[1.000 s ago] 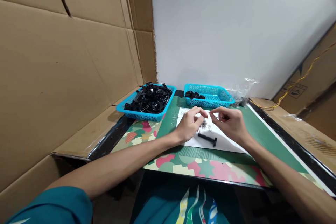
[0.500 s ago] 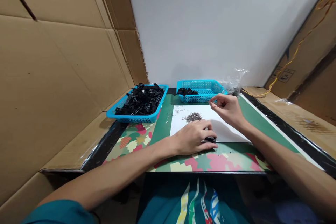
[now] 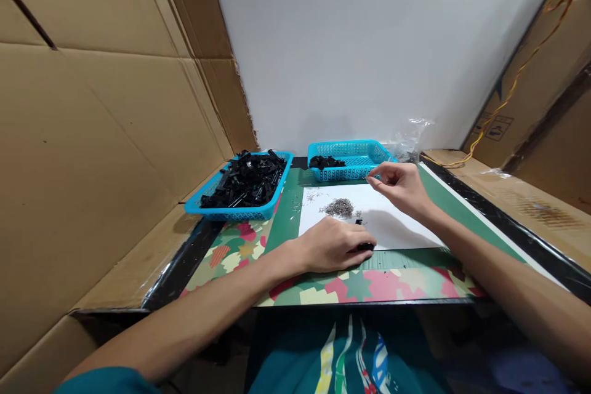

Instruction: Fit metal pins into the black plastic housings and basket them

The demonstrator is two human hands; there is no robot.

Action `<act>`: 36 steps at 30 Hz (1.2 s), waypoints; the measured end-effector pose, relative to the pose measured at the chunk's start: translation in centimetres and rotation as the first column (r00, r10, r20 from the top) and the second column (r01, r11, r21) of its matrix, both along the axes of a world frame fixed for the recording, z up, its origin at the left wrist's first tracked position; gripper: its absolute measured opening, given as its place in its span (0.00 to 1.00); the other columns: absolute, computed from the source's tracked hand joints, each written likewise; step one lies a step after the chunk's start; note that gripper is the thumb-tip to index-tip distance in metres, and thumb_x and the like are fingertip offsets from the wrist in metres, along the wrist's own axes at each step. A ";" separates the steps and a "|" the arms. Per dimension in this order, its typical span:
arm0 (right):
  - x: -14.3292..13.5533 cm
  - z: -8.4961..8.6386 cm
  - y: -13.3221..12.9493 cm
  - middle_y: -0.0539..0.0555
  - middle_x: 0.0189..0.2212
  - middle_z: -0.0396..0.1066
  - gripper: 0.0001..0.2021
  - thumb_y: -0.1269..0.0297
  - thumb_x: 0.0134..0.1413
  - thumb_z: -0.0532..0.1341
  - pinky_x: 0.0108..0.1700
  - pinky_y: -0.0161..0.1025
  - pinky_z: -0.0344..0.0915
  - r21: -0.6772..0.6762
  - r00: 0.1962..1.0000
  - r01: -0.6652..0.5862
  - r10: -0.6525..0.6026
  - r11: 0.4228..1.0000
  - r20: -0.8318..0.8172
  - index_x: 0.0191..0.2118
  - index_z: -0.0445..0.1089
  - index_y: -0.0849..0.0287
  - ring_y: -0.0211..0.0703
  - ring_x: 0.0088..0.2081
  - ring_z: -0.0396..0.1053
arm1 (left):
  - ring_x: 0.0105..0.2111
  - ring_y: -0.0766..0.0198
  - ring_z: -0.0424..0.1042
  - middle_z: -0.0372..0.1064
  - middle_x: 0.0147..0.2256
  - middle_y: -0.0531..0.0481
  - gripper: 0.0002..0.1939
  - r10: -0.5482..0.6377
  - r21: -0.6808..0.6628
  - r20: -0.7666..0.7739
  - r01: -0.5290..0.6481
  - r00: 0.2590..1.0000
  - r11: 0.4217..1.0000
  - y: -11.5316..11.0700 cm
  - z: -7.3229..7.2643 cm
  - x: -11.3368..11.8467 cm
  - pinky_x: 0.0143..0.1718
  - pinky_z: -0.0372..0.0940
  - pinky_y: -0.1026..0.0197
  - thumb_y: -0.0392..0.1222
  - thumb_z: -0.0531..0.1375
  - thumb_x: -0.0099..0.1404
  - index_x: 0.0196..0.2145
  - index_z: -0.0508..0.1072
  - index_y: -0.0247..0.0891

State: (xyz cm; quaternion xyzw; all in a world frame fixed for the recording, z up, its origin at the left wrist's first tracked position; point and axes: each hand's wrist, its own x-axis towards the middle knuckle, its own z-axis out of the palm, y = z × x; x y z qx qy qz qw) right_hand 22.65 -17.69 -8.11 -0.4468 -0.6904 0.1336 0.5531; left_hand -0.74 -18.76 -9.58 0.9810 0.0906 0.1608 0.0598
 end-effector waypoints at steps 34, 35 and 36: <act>-1.4 -0.8 -1.5 0.48 0.20 0.73 0.11 0.70 0.62 0.60 0.26 0.35 0.55 0.266 0.867 -0.171 0.017 0.949 0.498 0.34 0.81 0.55 0.34 0.19 0.59 | 0.25 0.67 0.67 0.81 0.37 0.51 0.05 0.432 -0.279 0.547 -0.330 0.717 0.902 2.3 0.5 -0.6 0.31 0.64 0.62 0.43 0.67 0.69 0.39 0.80 0.40; -1.4 -0.8 -1.5 0.48 0.20 0.73 0.11 0.70 0.63 0.60 0.26 0.35 0.55 0.262 0.866 -0.174 0.021 0.949 0.499 0.34 0.81 0.55 0.34 0.19 0.59 | 0.25 0.67 0.67 0.81 0.37 0.51 0.05 0.435 -0.276 0.544 -0.336 0.718 0.900 2.4 0.5 -0.6 0.31 0.65 0.62 0.43 0.67 0.69 0.39 0.80 0.40; -1.4 -0.8 -1.5 0.48 0.20 0.73 0.12 0.70 0.63 0.60 0.26 0.35 0.55 0.260 0.866 -0.178 0.026 0.949 0.499 0.35 0.81 0.55 0.34 0.19 0.59 | 0.25 0.67 0.67 0.81 0.37 0.51 0.05 0.435 -0.273 0.542 -0.340 0.719 0.900 2.4 0.5 -0.6 0.31 0.65 0.62 0.43 0.67 0.69 0.39 0.80 0.40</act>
